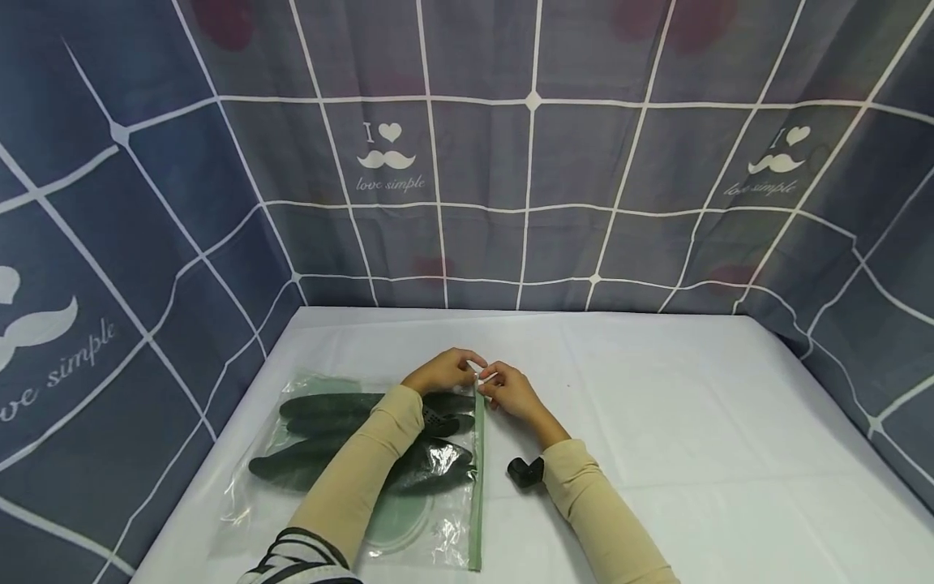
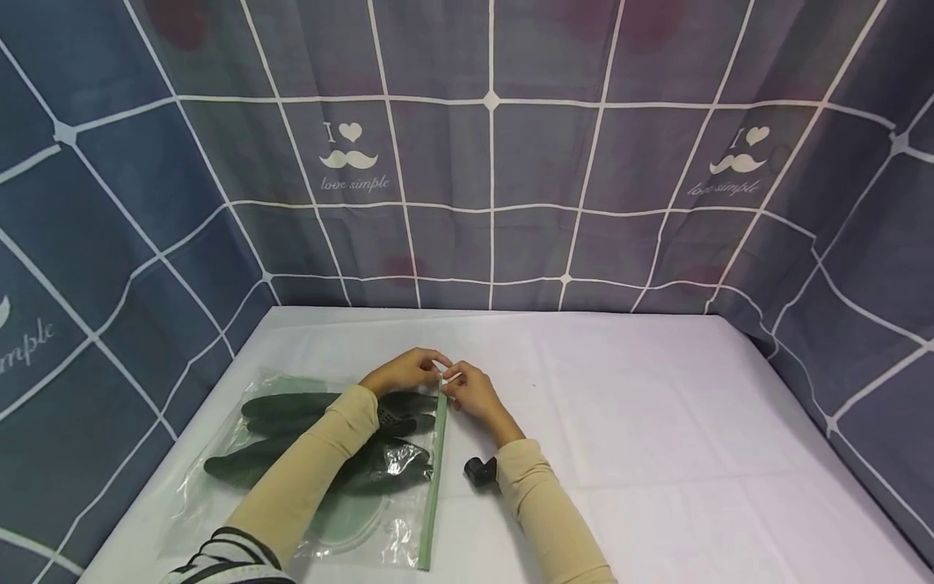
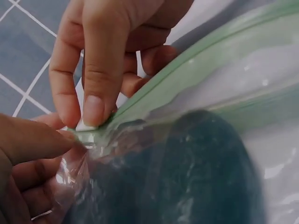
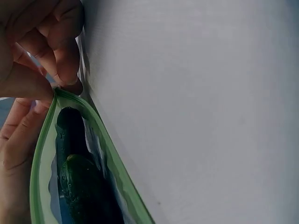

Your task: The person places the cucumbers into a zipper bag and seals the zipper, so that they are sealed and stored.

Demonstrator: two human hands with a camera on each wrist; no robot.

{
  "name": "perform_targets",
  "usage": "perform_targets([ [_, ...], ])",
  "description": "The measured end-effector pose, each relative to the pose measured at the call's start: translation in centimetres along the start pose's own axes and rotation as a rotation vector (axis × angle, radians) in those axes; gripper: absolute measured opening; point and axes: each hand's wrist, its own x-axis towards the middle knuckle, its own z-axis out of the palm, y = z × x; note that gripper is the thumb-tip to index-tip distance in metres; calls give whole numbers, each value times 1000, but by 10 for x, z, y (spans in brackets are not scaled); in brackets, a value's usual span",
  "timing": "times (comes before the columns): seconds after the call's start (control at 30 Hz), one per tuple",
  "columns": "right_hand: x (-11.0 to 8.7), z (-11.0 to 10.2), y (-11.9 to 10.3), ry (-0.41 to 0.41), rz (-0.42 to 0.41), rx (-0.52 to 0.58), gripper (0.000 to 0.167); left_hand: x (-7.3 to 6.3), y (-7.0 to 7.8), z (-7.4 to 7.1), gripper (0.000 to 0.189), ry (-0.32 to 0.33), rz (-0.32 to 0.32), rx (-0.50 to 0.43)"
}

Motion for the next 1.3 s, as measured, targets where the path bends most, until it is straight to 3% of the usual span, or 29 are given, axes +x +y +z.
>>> perform_targets([
  [0.27,0,2,-4,63,-17,-7,13,0,-4,-3,25,75,39,-82],
  [0.6,-2,4,-5,80,-9,-28,12,4,-3,-3,21,135,35,-41],
  [0.77,-5,5,-4,84,10,-27,11,4,-3,-1,20,145,17,-48],
  [1.3,-19,8,0,47,72,80,14,4,-3,-2,21,179,50,-55],
])
